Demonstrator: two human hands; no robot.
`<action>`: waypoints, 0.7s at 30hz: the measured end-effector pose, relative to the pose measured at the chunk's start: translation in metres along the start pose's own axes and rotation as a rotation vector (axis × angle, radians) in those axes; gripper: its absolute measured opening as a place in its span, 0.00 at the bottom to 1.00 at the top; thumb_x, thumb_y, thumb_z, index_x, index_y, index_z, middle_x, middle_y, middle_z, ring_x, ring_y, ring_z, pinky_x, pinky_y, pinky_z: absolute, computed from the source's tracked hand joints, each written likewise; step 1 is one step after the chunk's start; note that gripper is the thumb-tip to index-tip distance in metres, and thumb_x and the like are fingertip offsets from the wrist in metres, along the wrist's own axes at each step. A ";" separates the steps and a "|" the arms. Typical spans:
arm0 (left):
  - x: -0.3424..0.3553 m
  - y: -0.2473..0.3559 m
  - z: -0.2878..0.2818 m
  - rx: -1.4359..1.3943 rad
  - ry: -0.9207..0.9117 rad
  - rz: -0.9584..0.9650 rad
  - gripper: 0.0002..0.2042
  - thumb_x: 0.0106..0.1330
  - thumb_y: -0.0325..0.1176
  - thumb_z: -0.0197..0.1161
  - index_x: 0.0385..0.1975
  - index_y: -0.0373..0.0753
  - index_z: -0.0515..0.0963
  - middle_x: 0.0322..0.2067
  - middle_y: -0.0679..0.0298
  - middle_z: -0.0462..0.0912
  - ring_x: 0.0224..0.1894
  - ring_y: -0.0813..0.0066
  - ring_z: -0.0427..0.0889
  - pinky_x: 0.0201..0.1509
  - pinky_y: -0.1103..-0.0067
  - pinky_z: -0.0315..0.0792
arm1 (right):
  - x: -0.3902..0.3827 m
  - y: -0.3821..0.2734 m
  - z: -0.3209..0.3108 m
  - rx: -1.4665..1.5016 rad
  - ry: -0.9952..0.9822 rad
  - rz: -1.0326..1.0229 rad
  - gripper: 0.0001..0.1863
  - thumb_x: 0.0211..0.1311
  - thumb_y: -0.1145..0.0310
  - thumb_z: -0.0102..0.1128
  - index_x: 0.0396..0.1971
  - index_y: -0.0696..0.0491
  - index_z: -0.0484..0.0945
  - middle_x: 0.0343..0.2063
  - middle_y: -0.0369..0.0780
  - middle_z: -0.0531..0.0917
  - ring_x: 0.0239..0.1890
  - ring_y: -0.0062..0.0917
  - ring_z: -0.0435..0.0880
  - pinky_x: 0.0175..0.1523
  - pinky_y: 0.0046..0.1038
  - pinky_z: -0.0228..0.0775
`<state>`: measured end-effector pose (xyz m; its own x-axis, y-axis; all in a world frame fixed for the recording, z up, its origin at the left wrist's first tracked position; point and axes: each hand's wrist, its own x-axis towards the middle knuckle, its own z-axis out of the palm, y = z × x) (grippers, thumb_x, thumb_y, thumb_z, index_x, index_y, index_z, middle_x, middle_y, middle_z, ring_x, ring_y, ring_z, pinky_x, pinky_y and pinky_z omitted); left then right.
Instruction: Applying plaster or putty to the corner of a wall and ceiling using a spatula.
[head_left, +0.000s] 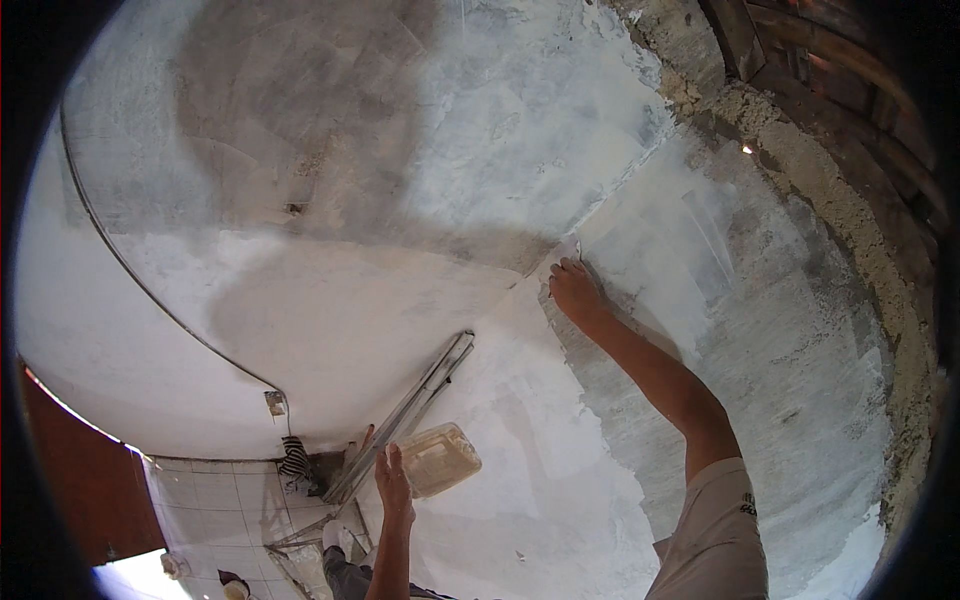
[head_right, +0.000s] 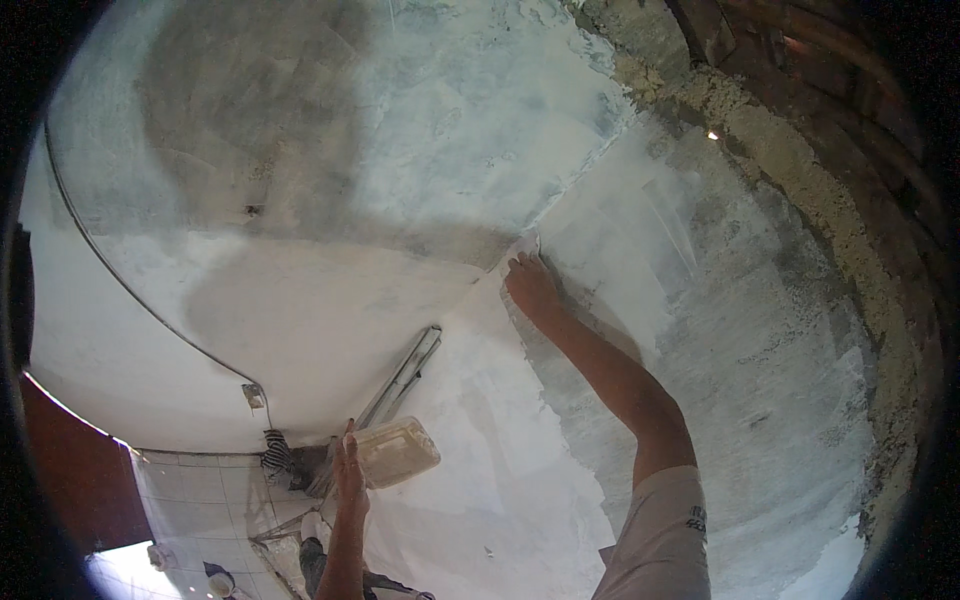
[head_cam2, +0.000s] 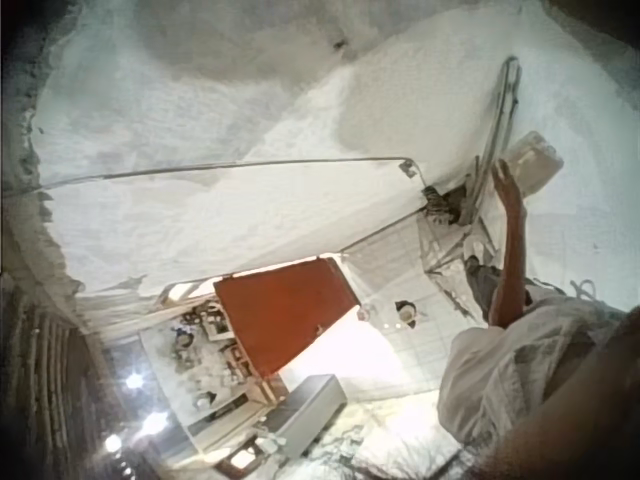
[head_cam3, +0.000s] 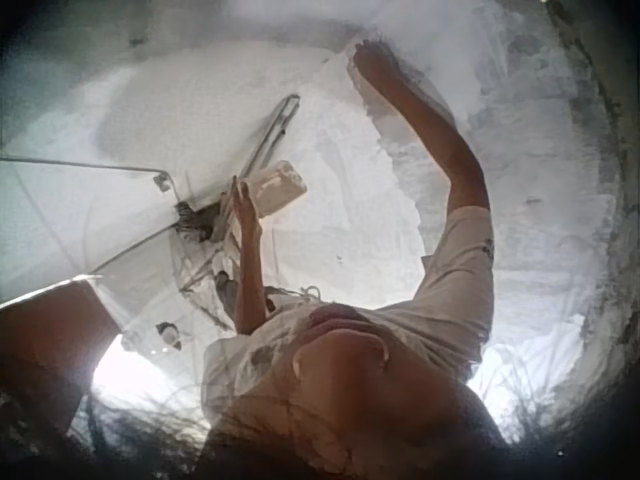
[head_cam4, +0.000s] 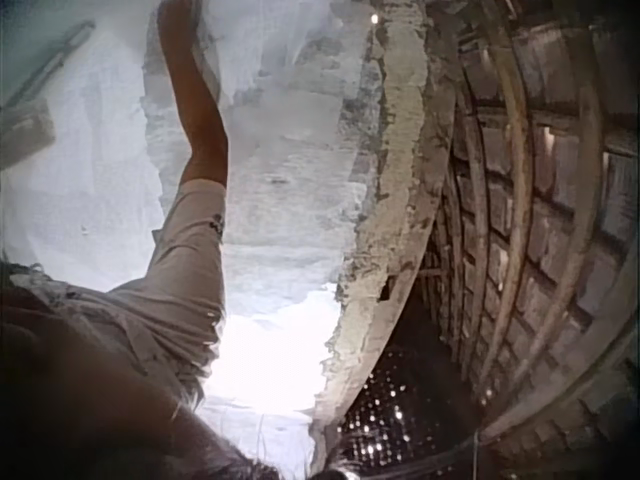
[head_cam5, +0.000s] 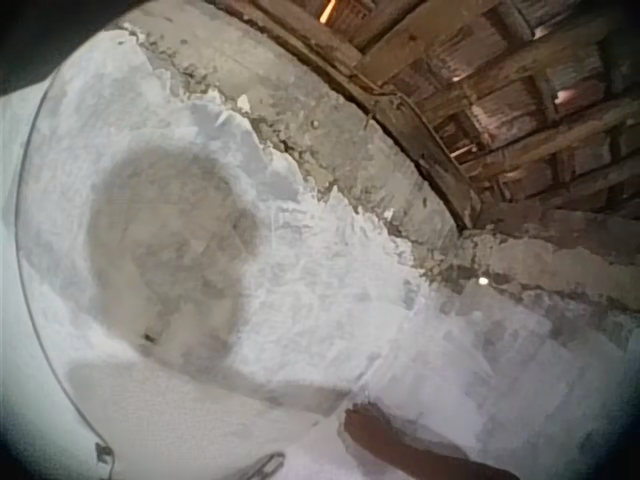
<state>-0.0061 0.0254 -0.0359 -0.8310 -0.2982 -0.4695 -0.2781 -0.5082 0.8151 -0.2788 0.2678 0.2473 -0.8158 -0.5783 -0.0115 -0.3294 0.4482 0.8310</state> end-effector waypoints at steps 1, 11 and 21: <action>-0.011 0.021 0.000 -0.095 -0.083 0.006 0.33 0.71 0.51 0.50 0.62 0.26 0.58 0.55 0.50 0.68 0.56 0.66 0.70 0.58 0.74 0.66 | -0.003 0.002 0.004 -0.001 0.007 0.021 0.07 0.52 0.67 0.57 0.27 0.50 0.84 0.42 0.37 0.79 0.54 0.30 0.72 0.58 0.34 0.63; 0.006 0.013 -0.031 -0.272 -0.135 0.065 0.29 0.71 0.47 0.51 0.65 0.33 0.58 0.59 0.50 0.64 0.60 0.65 0.66 0.64 0.72 0.59 | -0.010 -0.011 -0.014 0.033 0.027 -0.004 0.08 0.50 0.65 0.60 0.23 0.53 0.84 0.39 0.39 0.80 0.51 0.32 0.74 0.58 0.37 0.64; 0.002 0.029 -0.025 -0.263 -0.145 -0.003 0.29 0.71 0.46 0.51 0.67 0.38 0.55 0.62 0.48 0.61 0.64 0.63 0.62 0.66 0.72 0.56 | -0.013 -0.015 -0.011 0.080 0.048 -0.051 0.09 0.51 0.65 0.60 0.26 0.54 0.83 0.40 0.40 0.80 0.51 0.32 0.73 0.58 0.37 0.64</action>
<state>-0.0040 -0.0106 -0.0221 -0.8957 -0.1881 -0.4029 -0.1617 -0.7062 0.6893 -0.2584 0.2610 0.2406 -0.7742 -0.6324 -0.0242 -0.4083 0.4699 0.7827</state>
